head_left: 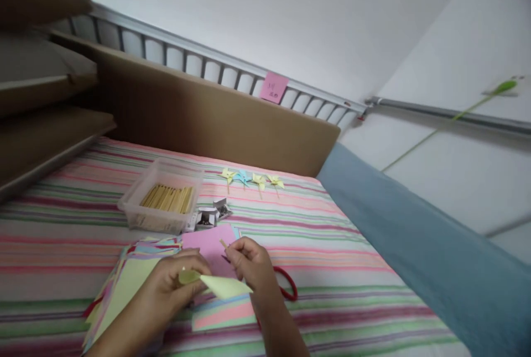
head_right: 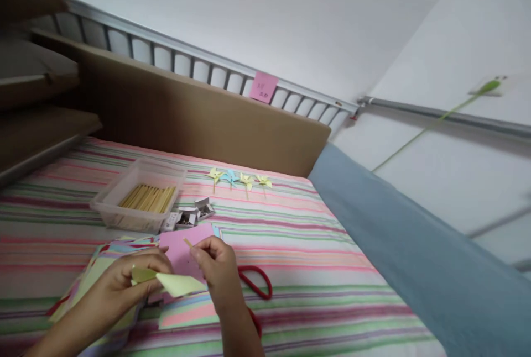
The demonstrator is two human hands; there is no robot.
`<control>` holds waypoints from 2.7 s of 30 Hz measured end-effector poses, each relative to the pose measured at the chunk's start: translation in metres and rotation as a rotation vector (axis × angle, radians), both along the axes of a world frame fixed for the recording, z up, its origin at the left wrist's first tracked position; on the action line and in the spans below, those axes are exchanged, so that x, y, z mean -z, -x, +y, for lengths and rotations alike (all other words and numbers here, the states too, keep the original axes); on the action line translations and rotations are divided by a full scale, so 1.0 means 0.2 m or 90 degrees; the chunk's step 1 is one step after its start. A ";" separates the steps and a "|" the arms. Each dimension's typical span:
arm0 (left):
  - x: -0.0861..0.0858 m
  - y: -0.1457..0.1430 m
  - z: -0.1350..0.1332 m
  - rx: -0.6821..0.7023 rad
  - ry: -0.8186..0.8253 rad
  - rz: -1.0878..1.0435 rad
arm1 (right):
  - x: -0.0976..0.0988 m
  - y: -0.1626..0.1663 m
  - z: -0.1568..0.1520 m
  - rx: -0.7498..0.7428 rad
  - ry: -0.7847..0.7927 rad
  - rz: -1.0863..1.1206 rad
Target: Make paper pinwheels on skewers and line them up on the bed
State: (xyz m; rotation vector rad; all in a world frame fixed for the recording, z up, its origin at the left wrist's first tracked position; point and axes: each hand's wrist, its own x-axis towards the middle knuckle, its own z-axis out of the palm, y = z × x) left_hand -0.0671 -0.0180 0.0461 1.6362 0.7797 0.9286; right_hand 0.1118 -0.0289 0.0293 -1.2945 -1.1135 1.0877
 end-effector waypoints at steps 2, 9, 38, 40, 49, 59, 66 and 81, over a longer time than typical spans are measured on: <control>0.01 -0.06 -0.01 0.033 -0.013 0.036 | -0.01 -0.04 0.01 0.013 -0.023 -0.022; 0.01 -0.15 0.04 -0.002 -0.051 0.074 | -0.11 -0.13 0.00 -0.096 -0.089 -0.071; 0.03 -0.02 0.04 -0.094 -0.208 -0.064 | -0.16 -0.02 -0.06 -0.109 -0.096 -0.127; 0.04 -0.02 0.04 -0.099 -0.205 -0.064 | -0.16 -0.02 -0.06 -0.088 -0.095 -0.116; 0.04 -0.05 0.03 -0.119 -0.190 -0.044 | -0.16 -0.03 -0.07 -0.060 -0.133 -0.156; 0.03 -0.06 0.03 -0.141 -0.200 -0.024 | -0.17 -0.04 -0.07 -0.054 -0.144 -0.166; 0.02 -0.06 0.03 -0.157 -0.180 -0.035 | -0.14 -0.03 -0.06 -0.026 -0.120 -0.113; 0.09 0.05 0.14 -0.322 0.187 -0.388 | 0.10 -0.19 0.08 0.111 0.030 0.454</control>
